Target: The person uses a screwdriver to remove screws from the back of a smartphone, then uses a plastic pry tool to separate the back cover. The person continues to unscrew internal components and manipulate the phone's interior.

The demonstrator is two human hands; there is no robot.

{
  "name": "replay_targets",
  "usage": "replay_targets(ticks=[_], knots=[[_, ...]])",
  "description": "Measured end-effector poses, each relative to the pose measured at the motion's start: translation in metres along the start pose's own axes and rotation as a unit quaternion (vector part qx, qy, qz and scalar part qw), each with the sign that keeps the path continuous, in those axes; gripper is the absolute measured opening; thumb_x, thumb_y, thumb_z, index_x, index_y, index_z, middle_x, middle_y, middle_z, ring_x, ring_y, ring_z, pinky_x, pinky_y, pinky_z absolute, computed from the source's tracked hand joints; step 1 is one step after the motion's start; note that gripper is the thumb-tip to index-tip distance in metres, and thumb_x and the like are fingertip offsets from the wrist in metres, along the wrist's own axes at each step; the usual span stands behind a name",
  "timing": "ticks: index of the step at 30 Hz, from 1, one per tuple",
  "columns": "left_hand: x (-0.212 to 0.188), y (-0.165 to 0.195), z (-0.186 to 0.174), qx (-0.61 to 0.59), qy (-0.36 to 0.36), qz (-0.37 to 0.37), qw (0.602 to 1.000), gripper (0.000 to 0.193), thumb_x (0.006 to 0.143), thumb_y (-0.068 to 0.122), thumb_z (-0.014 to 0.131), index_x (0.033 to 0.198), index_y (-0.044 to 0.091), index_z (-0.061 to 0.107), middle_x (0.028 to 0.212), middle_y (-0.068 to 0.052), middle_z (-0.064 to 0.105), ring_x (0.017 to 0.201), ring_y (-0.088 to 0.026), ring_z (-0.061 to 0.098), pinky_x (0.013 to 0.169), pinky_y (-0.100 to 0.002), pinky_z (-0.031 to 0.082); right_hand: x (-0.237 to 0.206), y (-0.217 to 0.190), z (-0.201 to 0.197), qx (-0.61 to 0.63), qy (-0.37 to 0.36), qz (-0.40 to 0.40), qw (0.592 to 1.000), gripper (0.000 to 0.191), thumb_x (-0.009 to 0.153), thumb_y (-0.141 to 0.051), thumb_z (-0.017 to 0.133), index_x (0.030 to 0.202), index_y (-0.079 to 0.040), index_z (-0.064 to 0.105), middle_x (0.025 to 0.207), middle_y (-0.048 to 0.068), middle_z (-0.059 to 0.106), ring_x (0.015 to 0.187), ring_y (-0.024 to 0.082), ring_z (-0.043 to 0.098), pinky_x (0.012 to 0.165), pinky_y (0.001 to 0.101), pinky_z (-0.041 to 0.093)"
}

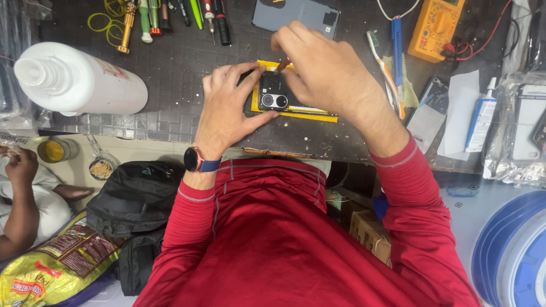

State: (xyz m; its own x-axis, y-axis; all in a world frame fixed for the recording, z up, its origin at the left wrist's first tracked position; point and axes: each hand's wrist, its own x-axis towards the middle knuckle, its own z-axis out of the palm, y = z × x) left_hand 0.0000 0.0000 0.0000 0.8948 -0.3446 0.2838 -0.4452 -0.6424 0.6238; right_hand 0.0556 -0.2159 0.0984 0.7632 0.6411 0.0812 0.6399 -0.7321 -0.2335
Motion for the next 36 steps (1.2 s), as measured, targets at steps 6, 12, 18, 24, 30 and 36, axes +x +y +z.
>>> replay_targets(ticks=[6, 12, 18, 24, 30, 36], knots=[[0.001, 0.001, -0.001, 0.015, 0.003, 0.007, 1.0, 0.078, 0.077, 0.046, 0.088, 0.14, 0.007, 0.061, 0.142, -0.007, 0.055, 0.13, -0.032, 0.046, 0.105, -0.047, 0.035, 0.008, -0.005, -0.006, -0.03, 0.004, 0.011, 0.999, 0.012, 0.106, -0.021, 0.069, 0.108, -0.014, 0.06, 0.097, 0.001, 0.068, 0.097, 0.026, 0.069, 0.071, 0.0439, 0.055], [0.001, 0.001, -0.001, 0.013, 0.003, 0.006, 1.0, 0.078, 0.077, 0.046, 0.088, 0.14, 0.007, 0.061, 0.142, -0.006, 0.055, 0.13, -0.031, 0.046, 0.105, -0.047, 0.034, 0.003, -0.011, -0.011, 0.001, 0.078, -0.043, 0.996, 0.026, 0.083, -0.015, 0.067, 0.108, -0.008, 0.059, 0.094, 0.009, 0.066, 0.09, 0.029, 0.069, 0.056, 0.0428, 0.053], [0.002, 0.003, -0.001, 0.012, 0.002, 0.006, 1.0, 0.079, 0.076, 0.046, 0.089, 0.139, 0.007, 0.062, 0.142, -0.006, 0.055, 0.13, -0.031, 0.046, 0.105, -0.047, 0.034, 0.005, -0.005, -0.006, -0.054, 0.004, -0.013, 0.998, 0.019, 0.104, -0.022, 0.071, 0.112, -0.013, 0.057, 0.102, 0.002, 0.064, 0.1, 0.026, 0.067, 0.069, 0.0439, 0.055], [0.001, 0.002, -0.001, 0.009, -0.002, 0.003, 1.0, 0.079, 0.075, 0.045, 0.089, 0.139, 0.007, 0.062, 0.142, -0.007, 0.056, 0.13, -0.031, 0.046, 0.104, -0.047, 0.034, 0.003, -0.005, -0.002, -0.035, 0.041, -0.004, 0.999, 0.037, 0.085, -0.033, 0.078, 0.101, -0.006, 0.057, 0.091, 0.008, 0.062, 0.09, 0.03, 0.066, 0.059, 0.0448, 0.052], [0.002, 0.003, -0.003, 0.006, -0.004, 0.002, 1.0, 0.079, 0.076, 0.045, 0.089, 0.14, 0.007, 0.061, 0.142, -0.007, 0.055, 0.13, -0.031, 0.046, 0.107, -0.047, 0.034, -0.005, 0.001, 0.001, 0.011, 0.075, 0.006, 0.997, 0.023, 0.094, -0.016, 0.079, 0.103, -0.01, 0.059, 0.093, 0.004, 0.065, 0.093, 0.026, 0.069, 0.065, 0.0429, 0.051], [0.002, 0.002, -0.002, -0.012, -0.005, -0.002, 1.0, 0.084, 0.073, 0.048, 0.089, 0.14, 0.006, 0.06, 0.141, -0.007, 0.056, 0.127, -0.032, 0.046, 0.105, -0.047, 0.032, -0.024, 0.021, 0.025, 0.27, 0.125, 0.035, 0.954, 0.023, 0.098, 0.006, 0.073, 0.113, -0.003, 0.058, 0.11, 0.012, 0.065, 0.101, 0.022, 0.073, 0.087, 0.0362, 0.06]])
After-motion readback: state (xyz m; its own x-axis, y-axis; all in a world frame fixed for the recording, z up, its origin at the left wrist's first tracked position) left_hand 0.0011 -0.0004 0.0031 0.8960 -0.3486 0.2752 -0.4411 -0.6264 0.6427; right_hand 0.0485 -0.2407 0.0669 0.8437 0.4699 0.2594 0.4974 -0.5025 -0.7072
